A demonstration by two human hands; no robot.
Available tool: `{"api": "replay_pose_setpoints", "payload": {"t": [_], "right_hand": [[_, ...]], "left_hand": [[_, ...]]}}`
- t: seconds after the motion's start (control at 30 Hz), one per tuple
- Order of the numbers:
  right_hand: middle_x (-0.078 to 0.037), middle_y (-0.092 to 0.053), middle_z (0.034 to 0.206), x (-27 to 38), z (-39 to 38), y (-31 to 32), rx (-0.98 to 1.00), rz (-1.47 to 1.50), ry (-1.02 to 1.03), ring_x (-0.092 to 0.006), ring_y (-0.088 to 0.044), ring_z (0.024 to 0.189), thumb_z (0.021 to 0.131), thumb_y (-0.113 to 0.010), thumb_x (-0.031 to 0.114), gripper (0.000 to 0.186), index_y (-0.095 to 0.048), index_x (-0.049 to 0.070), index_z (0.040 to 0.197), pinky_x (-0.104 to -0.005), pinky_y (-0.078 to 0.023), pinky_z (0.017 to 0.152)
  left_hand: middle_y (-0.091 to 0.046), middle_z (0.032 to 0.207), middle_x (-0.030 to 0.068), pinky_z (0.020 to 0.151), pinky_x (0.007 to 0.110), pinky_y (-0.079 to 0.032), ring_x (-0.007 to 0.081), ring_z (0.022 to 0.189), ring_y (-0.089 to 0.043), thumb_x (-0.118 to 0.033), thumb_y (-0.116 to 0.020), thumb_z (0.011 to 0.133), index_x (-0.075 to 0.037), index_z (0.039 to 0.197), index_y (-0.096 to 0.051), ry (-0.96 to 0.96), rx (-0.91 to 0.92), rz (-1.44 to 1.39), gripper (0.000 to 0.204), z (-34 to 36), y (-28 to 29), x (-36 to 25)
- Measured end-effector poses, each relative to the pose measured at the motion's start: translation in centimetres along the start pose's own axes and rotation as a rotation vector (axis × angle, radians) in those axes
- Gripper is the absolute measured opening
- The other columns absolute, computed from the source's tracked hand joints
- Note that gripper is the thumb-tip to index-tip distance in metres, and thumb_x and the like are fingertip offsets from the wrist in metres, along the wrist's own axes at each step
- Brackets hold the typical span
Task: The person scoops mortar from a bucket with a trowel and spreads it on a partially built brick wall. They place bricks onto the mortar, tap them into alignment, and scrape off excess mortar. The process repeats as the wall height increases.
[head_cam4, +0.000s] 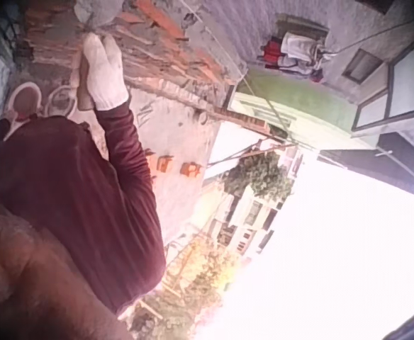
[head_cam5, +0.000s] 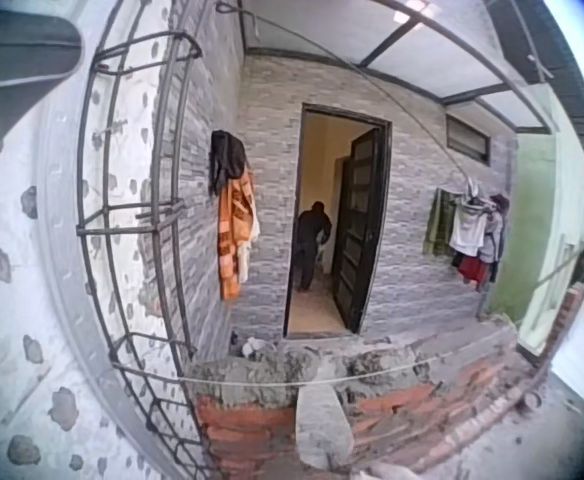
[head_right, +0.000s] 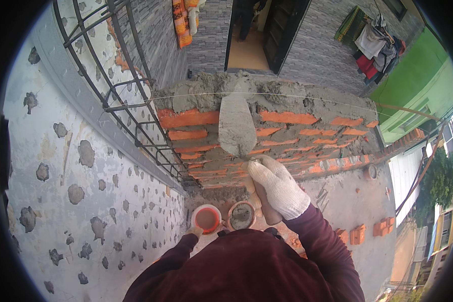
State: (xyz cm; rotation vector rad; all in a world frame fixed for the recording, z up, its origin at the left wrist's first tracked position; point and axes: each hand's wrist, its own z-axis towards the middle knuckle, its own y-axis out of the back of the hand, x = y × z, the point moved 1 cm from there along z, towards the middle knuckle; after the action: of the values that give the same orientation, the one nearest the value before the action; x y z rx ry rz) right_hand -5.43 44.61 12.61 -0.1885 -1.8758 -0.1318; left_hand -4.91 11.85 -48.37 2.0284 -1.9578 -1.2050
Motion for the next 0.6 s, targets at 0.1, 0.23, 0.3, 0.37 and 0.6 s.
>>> {"api": "replay_pose_setpoints", "payload": {"t": [0.1,0.23,0.3,0.37,0.6], "right_hand": [[-0.007,-0.059,0.078,1.7,0.3,-2.3,0.076,-0.04,-0.032,-0.015,-0.056,0.053,0.108,-0.051,0.033,0.041,-0.053,-0.005,0.121,-0.0286,-0.049,0.047],[-0.018,-0.066,0.08,1.6,1.8,-4.5,0.105,-0.508,0.154,-0.0271,-0.068,0.06,0.106,-0.056,0.028,0.033,-0.053,-0.005,0.104,-0.0408,-0.054,0.058],[-0.025,-0.068,0.085,0.7,2.2,-3.8,-0.031,-0.746,0.379,-0.0384,-0.072,0.077,0.103,-0.058,0.025,0.034,-0.054,-0.008,0.11,-0.0446,-0.055,0.07],[-0.024,-0.069,0.088,0.9,2.0,-1.6,-0.116,-0.855,0.424,-0.0361,-0.071,0.082,0.101,-0.06,0.023,0.036,-0.056,-0.009,0.118,-0.0428,-0.054,0.074],[-0.023,-0.069,0.084,2.1,-2.0,1.2,-0.227,-1.079,0.427,-0.0428,-0.071,0.078,0.1,-0.062,0.021,0.029,-0.051,-0.004,0.11,-0.047,-0.056,0.066]], "left_hand": [[-0.072,0.115,0.0229,0.096,0.051,-0.05,0.0419,0.111,-0.067,-0.05,-0.053,0.092,-0.01,0.113,-0.074,-0.129,-0.086,0.024,0.05,-1.1,-1.0,-0.1],[-0.067,0.126,0.0272,0.099,0.05,-0.05,0.0413,0.117,-0.066,-0.047,-0.047,0.098,-0.007,0.125,-0.069,0.066,0.026,-0.117,0.053,-4.4,0.4,-2.8],[-0.068,0.127,0.0264,0.101,0.05,-0.049,0.0408,0.118,-0.066,-0.049,-0.049,0.098,-0.008,0.126,-0.069,0.089,0.059,-0.194,0.054,-3.6,0.0,-2.0],[-0.07,0.125,0.0245,0.1,0.05,-0.05,0.0393,0.116,-0.068,-0.049,-0.053,0.097,-0.008,0.124,-0.07,0.03,-0.006,-0.071,0.053,-2.1,-0.1,-1.4],[-0.072,0.123,0.0223,0.101,0.047,-0.05,0.0353,0.116,-0.069,-0.049,-0.055,0.097,-0.006,0.122,-0.072,0.175,-0.114,-0.46,0.053,-0.7,0.2,0.5]]}}
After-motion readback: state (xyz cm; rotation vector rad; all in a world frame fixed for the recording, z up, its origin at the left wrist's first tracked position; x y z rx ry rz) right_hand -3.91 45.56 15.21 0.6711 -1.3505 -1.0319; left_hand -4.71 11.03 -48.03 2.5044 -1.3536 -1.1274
